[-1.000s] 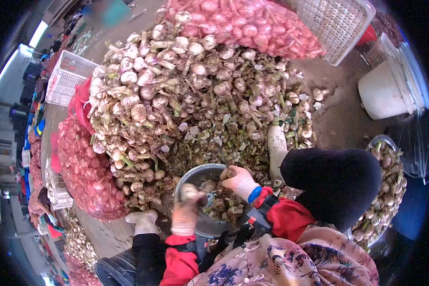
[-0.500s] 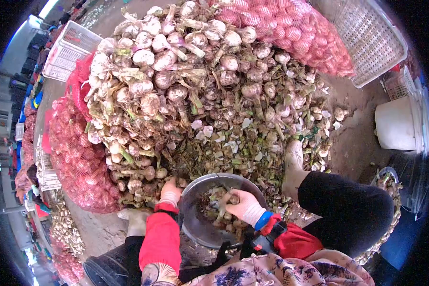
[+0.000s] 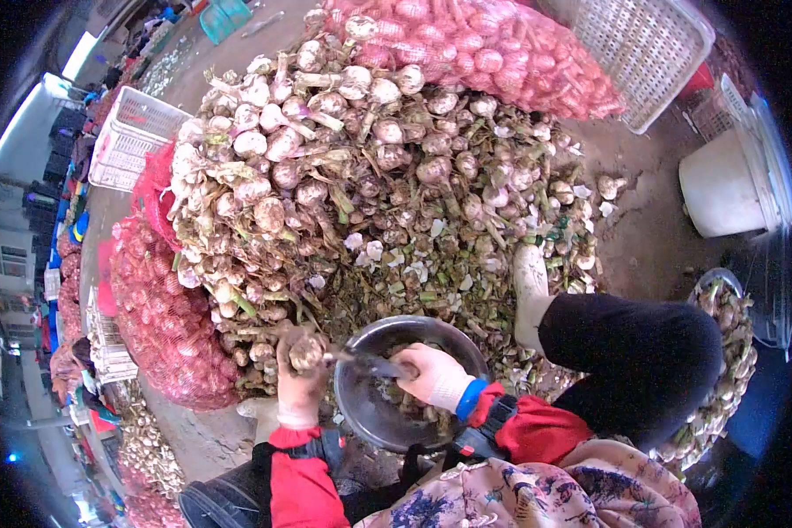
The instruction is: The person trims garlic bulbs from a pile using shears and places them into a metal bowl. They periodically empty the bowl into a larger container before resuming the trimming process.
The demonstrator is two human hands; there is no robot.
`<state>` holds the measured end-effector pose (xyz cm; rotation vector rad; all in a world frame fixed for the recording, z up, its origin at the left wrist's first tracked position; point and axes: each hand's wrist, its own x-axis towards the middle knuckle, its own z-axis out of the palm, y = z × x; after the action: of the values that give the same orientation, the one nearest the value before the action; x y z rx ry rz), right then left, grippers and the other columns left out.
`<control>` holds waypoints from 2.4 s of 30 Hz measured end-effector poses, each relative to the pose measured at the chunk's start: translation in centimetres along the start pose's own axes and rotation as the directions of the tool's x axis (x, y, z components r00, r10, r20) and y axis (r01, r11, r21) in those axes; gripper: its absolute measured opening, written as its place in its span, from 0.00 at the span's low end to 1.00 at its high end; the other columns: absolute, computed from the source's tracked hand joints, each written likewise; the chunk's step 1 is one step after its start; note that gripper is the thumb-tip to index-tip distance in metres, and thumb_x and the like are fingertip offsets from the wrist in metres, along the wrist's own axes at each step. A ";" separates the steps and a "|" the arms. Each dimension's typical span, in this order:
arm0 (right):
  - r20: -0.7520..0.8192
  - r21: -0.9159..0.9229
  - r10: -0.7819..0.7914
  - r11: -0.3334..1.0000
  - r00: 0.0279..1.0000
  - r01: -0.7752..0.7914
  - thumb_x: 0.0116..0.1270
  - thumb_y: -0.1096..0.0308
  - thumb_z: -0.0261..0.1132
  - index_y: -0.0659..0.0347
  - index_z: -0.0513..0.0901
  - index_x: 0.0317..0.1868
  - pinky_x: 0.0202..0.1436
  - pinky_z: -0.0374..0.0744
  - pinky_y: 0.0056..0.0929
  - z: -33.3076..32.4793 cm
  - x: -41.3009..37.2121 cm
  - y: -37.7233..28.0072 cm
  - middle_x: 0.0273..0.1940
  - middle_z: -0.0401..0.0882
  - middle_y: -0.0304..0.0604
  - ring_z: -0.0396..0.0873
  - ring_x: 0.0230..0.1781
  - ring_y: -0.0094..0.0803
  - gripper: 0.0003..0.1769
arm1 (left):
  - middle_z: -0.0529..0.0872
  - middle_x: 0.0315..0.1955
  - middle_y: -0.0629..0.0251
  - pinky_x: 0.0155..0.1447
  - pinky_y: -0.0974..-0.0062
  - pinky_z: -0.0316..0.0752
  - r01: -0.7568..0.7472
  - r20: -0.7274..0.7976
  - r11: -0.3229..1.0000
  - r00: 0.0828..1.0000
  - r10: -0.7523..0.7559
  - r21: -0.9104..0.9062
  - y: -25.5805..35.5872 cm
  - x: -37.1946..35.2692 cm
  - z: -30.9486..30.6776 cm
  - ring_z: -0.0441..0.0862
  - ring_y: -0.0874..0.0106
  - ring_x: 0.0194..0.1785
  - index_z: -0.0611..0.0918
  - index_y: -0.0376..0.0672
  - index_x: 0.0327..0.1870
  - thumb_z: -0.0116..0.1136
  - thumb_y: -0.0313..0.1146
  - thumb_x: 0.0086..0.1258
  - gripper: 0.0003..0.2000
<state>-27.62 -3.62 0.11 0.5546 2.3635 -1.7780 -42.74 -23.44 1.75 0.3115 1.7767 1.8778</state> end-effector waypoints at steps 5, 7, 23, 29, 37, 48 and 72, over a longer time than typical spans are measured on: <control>0.078 -0.194 -0.249 0.946 0.965 0.260 0.49 0.70 0.67 0.55 0.81 0.37 0.42 0.77 0.42 -0.2 -2.2 -1.8 0.36 0.77 0.46 0.78 0.40 0.48 0.12 | 0.75 0.52 0.61 0.55 0.64 0.77 0.117 0.074 0.993 0.991 -0.115 -0.026 1.6 -6.6 5.2 0.77 0.65 0.54 0.63 0.48 0.63 0.62 0.15 0.53 0.35; 0.121 -0.276 -0.251 0.921 0.961 0.275 0.48 0.69 0.67 0.55 0.81 0.37 0.42 0.77 0.43 -0.7 -3.3 -2.7 0.37 0.77 0.46 0.78 0.41 0.47 0.13 | 0.74 0.54 0.60 0.57 0.61 0.76 0.226 0.070 0.884 0.974 -0.217 -0.410 2.0 -8.0 6.5 0.76 0.64 0.55 0.64 0.49 0.63 0.57 0.27 0.65 0.26; 0.192 -0.400 -0.316 0.839 0.929 0.368 0.47 0.72 0.62 0.55 0.81 0.36 0.41 0.78 0.44 -1.6 -5.5 -2.2 0.37 0.78 0.47 0.80 0.40 0.46 0.12 | 0.76 0.46 0.63 0.53 0.68 0.78 0.045 -0.077 0.988 0.995 -0.057 -0.148 1.5 -11.5 9.1 0.78 0.68 0.49 0.70 0.46 0.55 0.56 0.27 0.65 0.17; 0.167 -0.427 -0.273 0.846 0.947 0.319 0.48 0.71 0.63 0.57 0.82 0.35 0.43 0.79 0.44 -1.8 -4.8 -0.2 0.38 0.80 0.50 0.81 0.41 0.48 0.11 | 0.76 0.45 0.63 0.50 0.72 0.77 -0.013 -0.084 0.986 0.996 -0.001 -0.165 -0.7 -12.0 9.7 0.78 0.71 0.47 0.71 0.44 0.53 0.62 0.24 0.58 0.21; -0.345 -0.167 -0.042 0.986 0.938 -0.017 0.54 0.66 0.65 0.60 0.83 0.34 0.42 0.78 0.40 -4.3 -1.4 3.0 0.32 0.82 0.53 0.81 0.38 0.49 0.09 | 0.77 0.43 0.63 0.46 0.73 0.78 -0.034 -0.263 0.997 0.965 0.014 -0.071 3.2 -11.8 10.3 0.77 0.74 0.43 0.69 0.49 0.58 0.63 0.15 0.51 0.31; -0.015 -0.043 -0.253 0.967 0.967 0.252 0.55 0.71 0.63 0.59 0.81 0.39 0.43 0.78 0.37 -1.0 -3.0 1.0 0.38 0.80 0.49 0.79 0.40 0.47 0.10 | 0.80 0.45 0.63 0.51 0.69 0.72 0.038 -0.094 0.581 0.976 -0.195 -0.813 2.4 -9.5 11.5 0.76 0.72 0.45 0.74 0.42 0.56 0.63 0.39 0.65 0.21; 0.166 0.190 0.324 0.916 0.931 -0.353 0.51 0.67 0.64 0.58 0.79 0.54 0.46 0.79 0.34 0.9 1.1 2.4 0.44 0.83 0.46 0.82 0.40 0.35 0.25 | 0.84 0.24 0.64 0.36 0.69 0.78 0.036 -0.108 -0.410 0.982 -0.153 0.911 -13.3 6.0 -13.7 0.83 0.62 0.32 0.81 0.43 0.38 0.57 0.36 0.63 0.08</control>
<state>-27.81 -3.71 -2.70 0.7944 1.8597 -1.8520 -51.80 -32.12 -13.86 0.7296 2.7229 -0.5794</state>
